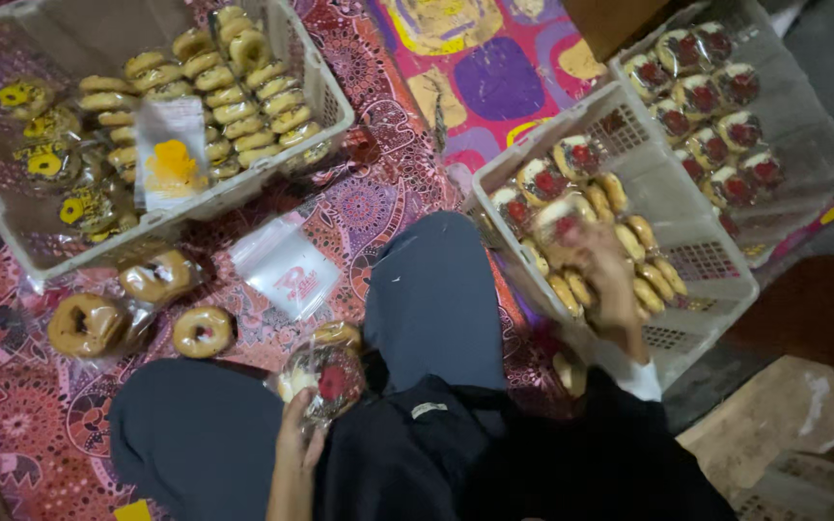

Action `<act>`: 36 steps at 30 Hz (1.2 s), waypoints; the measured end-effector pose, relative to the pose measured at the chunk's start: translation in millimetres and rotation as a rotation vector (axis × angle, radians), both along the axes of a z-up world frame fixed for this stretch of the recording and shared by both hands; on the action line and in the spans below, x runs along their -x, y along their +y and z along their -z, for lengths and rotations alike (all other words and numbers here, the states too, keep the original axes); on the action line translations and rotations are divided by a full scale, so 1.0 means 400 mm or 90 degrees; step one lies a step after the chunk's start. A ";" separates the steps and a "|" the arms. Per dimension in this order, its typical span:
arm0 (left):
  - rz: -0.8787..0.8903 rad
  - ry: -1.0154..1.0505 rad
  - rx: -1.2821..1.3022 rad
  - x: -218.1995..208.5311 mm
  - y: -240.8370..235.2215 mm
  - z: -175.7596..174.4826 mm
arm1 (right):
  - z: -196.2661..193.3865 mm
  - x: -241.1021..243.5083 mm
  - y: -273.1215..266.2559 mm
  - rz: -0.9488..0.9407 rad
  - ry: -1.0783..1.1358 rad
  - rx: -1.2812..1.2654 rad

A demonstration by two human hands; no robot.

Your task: The person sits on a patterned mat and packages donuts into plastic bags, placing them into white crates. They then use a grater to apply grated cheese onto rows of donuts arranged on a wooden board.

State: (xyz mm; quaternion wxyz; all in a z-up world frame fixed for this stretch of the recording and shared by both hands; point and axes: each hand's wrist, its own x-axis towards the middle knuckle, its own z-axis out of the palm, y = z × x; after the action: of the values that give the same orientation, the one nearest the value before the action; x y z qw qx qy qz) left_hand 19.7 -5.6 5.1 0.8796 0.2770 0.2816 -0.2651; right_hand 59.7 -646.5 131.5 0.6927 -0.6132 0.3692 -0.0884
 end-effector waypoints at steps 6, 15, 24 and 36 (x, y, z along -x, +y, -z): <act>0.213 -0.070 -0.073 -0.147 -0.262 -0.171 | -0.057 0.067 0.286 -0.001 0.016 0.179; 0.381 -0.600 -0.330 -0.164 -0.656 -0.363 | -0.104 0.166 0.443 -0.177 -0.144 -0.229; 0.293 -0.186 -0.281 -0.207 -0.360 -0.275 | 0.045 0.018 -0.116 0.146 -0.033 0.121; 0.526 -0.393 -0.856 -0.259 0.076 -0.201 | -0.019 -0.180 -0.057 0.139 0.500 0.870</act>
State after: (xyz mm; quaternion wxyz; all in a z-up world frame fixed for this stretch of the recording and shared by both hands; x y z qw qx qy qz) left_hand 123.2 24.6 85.5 0.3978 0.8817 0.0028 -0.2538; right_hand 131.6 -669.1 138.9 -0.0298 -0.8491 0.5084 -0.1401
